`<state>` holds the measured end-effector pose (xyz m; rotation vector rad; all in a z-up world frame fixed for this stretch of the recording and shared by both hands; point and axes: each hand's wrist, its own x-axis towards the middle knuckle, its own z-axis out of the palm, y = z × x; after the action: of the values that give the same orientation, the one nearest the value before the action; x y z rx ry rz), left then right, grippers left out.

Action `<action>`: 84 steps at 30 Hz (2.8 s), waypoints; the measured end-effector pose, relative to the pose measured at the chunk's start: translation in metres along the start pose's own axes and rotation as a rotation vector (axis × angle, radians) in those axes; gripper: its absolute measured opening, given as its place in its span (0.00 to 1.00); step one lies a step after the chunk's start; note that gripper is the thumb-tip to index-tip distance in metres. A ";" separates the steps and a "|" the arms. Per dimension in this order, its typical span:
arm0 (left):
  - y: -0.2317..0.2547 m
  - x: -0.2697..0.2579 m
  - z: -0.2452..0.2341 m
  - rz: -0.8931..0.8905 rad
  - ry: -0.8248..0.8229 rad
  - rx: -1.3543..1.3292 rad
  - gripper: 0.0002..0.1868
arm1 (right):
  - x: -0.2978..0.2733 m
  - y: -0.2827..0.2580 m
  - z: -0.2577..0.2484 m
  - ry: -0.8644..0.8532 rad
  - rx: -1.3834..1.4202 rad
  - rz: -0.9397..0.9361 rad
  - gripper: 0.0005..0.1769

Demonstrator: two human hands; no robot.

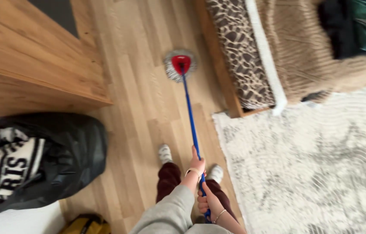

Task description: The person mops a wooden floor in a bedroom using a blue-handled mop with a red circular head. They move the mop back and forth along the floor between a bed and a wardrobe, covering the visible area systematically.

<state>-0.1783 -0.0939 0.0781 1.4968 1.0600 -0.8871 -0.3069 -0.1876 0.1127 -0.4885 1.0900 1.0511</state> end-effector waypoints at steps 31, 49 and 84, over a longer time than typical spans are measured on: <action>-0.057 0.026 -0.186 0.144 0.054 -0.314 0.38 | 0.062 0.077 0.153 -0.023 -0.002 0.300 0.30; -0.065 0.089 -0.159 0.115 0.134 -0.553 0.46 | 0.075 0.021 0.103 -0.174 -0.250 0.259 0.24; -0.061 -0.003 -0.113 0.149 -0.083 -0.259 0.44 | 0.019 0.058 0.076 -0.080 0.031 0.345 0.28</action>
<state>-0.2372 0.0199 0.0804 1.2927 0.9505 -0.6737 -0.3202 -0.0942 0.1370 -0.2342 1.1415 1.3415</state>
